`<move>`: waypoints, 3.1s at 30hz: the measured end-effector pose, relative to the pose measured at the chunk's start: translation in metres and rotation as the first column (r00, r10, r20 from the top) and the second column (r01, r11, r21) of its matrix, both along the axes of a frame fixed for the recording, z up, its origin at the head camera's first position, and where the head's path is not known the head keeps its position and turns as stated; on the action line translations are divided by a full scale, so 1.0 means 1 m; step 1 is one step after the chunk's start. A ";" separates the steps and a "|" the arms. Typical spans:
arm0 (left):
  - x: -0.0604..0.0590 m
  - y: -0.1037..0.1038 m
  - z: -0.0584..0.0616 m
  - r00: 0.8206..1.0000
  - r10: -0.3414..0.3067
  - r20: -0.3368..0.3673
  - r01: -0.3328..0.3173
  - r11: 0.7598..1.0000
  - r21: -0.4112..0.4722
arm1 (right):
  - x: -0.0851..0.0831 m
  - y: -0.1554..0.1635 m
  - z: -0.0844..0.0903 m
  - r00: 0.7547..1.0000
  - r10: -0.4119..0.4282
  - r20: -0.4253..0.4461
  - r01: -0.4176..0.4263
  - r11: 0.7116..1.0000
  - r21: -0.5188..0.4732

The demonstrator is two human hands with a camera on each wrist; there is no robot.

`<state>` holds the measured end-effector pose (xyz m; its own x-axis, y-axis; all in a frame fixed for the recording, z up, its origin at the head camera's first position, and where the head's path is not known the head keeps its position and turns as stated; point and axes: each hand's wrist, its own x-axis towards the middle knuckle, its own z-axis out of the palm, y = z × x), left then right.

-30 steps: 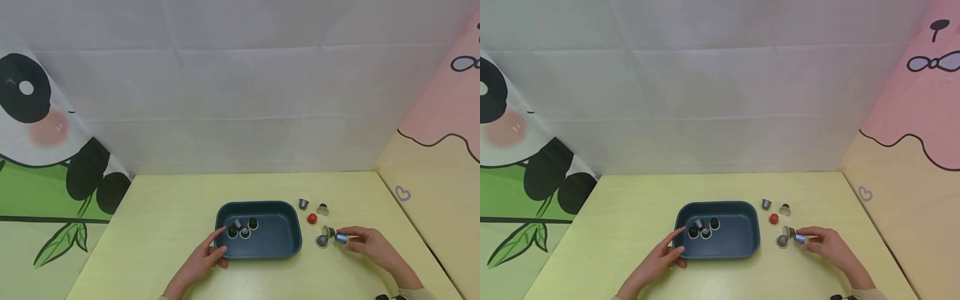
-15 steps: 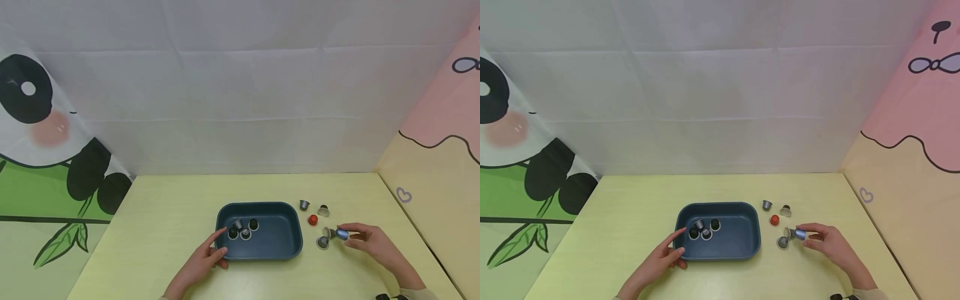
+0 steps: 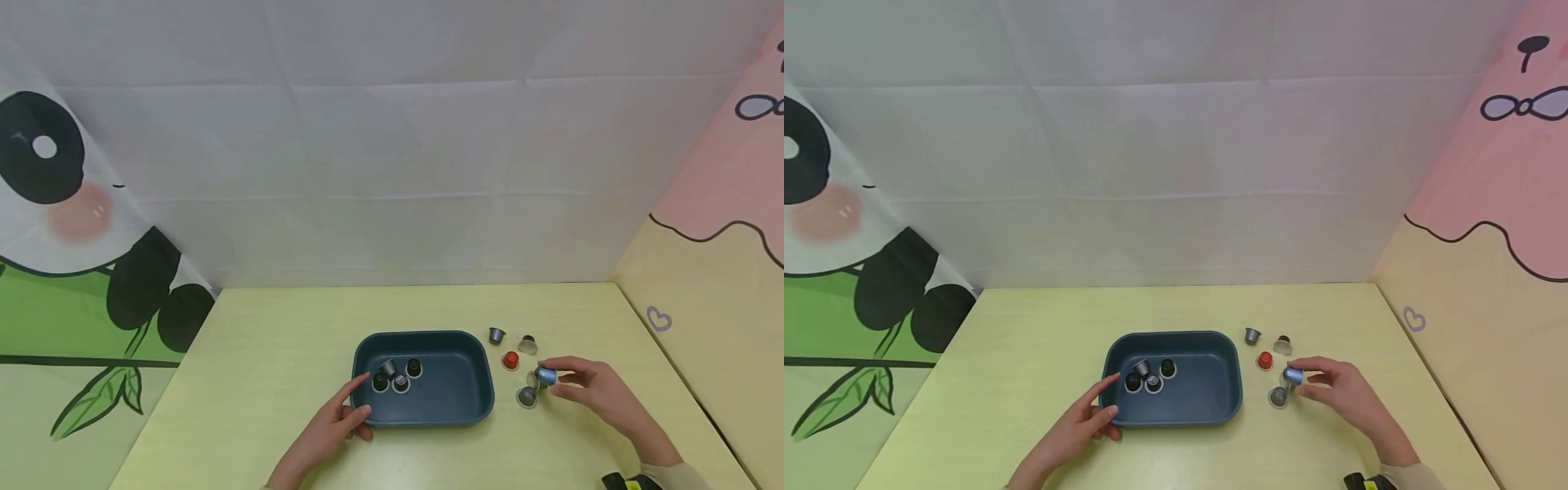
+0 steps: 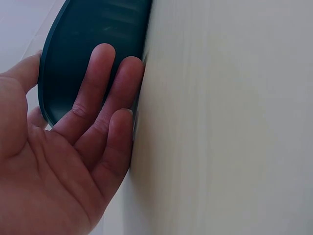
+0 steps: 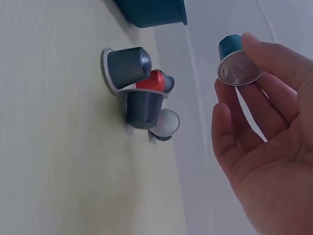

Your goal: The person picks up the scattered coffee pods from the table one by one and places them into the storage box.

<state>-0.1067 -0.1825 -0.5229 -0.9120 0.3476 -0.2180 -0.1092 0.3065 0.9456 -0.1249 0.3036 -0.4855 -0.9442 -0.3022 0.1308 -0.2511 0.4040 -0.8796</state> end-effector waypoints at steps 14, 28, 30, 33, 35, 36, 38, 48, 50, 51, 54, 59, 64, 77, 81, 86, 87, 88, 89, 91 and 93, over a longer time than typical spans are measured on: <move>0.001 0.001 0.002 1.000 -0.003 -0.009 0.003 1.000 0.001 | -0.006 -0.021 0.012 0.990 0.100 -0.095 -0.102 0.995 -0.009; -0.001 0.001 0.001 1.000 -0.007 -0.008 0.007 1.000 -0.003 | -0.013 -0.042 0.018 0.984 0.148 -0.096 -0.148 0.989 0.004; -0.001 0.001 0.002 1.000 -0.006 -0.006 0.006 1.000 -0.003 | -0.015 -0.045 0.018 0.980 0.164 -0.114 -0.166 0.986 -0.003; -0.001 0.000 0.002 1.000 -0.005 -0.006 0.005 1.000 -0.002 | -0.017 -0.049 0.018 0.974 0.179 -0.136 -0.181 0.984 0.002; 0.000 0.000 0.001 1.000 -0.006 -0.006 0.006 1.000 0.002 | -0.017 -0.052 0.018 0.973 0.186 -0.139 -0.185 0.983 0.014; 0.000 0.000 0.001 1.000 -0.006 -0.008 0.006 1.000 0.001 | -0.018 -0.053 0.019 0.973 0.188 -0.136 -0.187 0.982 0.021; 0.000 0.000 0.000 1.000 -0.006 -0.010 0.006 1.000 0.005 | -0.019 -0.057 0.021 0.973 0.193 -0.123 -0.191 0.981 0.035; -0.001 -0.001 -0.002 1.000 -0.006 -0.005 0.006 1.000 0.008 | -0.026 -0.074 0.031 0.978 0.195 -0.080 -0.190 0.979 0.071; -0.001 -0.001 -0.002 1.000 -0.007 -0.003 0.007 1.000 0.009 | -0.028 -0.077 0.032 0.977 0.198 -0.075 -0.192 0.978 0.081; -0.001 -0.001 -0.002 1.000 -0.007 -0.001 0.007 1.000 0.010 | -0.029 -0.078 0.033 0.978 0.198 -0.068 -0.192 0.978 0.086; 0.000 -0.001 -0.001 1.000 -0.008 0.003 0.008 1.000 0.011 | -0.032 -0.082 0.034 0.979 0.200 -0.040 -0.196 0.976 0.095; 0.000 0.000 0.001 1.000 -0.004 0.010 0.004 1.000 0.009 | -0.037 -0.091 0.038 0.976 0.217 -0.012 -0.215 0.972 0.096; 0.000 0.000 0.001 1.000 0.000 0.007 0.000 1.000 0.005 | -0.042 -0.101 0.043 0.970 0.243 -0.012 -0.242 0.967 0.075; 0.000 -0.001 0.000 1.000 -0.002 0.007 0.002 1.000 0.009 | -0.056 -0.127 0.049 0.956 0.290 -0.035 -0.288 0.956 0.064; 0.000 -0.001 -0.001 1.000 -0.008 0.002 0.008 1.000 0.025 | -0.063 -0.136 0.051 0.948 0.314 -0.043 -0.312 0.949 0.057; 0.000 -0.001 -0.001 1.000 -0.012 -0.001 0.012 0.999 0.036 | -0.071 -0.147 0.056 0.943 0.330 -0.032 -0.330 0.944 0.019; 0.000 -0.001 -0.001 1.000 -0.012 0.000 0.012 0.999 0.036 | -0.073 -0.149 0.057 0.944 0.328 -0.022 -0.328 0.945 0.009; 0.000 -0.001 -0.002 1.000 -0.012 -0.001 0.012 0.999 0.036 | -0.074 -0.151 0.058 0.946 0.324 -0.011 -0.324 0.946 0.000; 0.000 -0.001 -0.002 1.000 -0.012 -0.002 0.012 0.999 0.034 | -0.076 -0.153 0.059 0.947 0.321 -0.002 -0.321 0.947 -0.011; 0.000 -0.001 -0.002 1.000 -0.012 -0.003 0.012 0.999 0.033 | -0.079 -0.157 0.059 0.949 0.316 0.009 -0.316 0.948 -0.027; 0.000 -0.001 -0.003 1.000 -0.013 -0.003 0.013 0.999 0.034 | -0.080 -0.162 0.063 0.950 0.313 0.008 -0.313 0.949 -0.035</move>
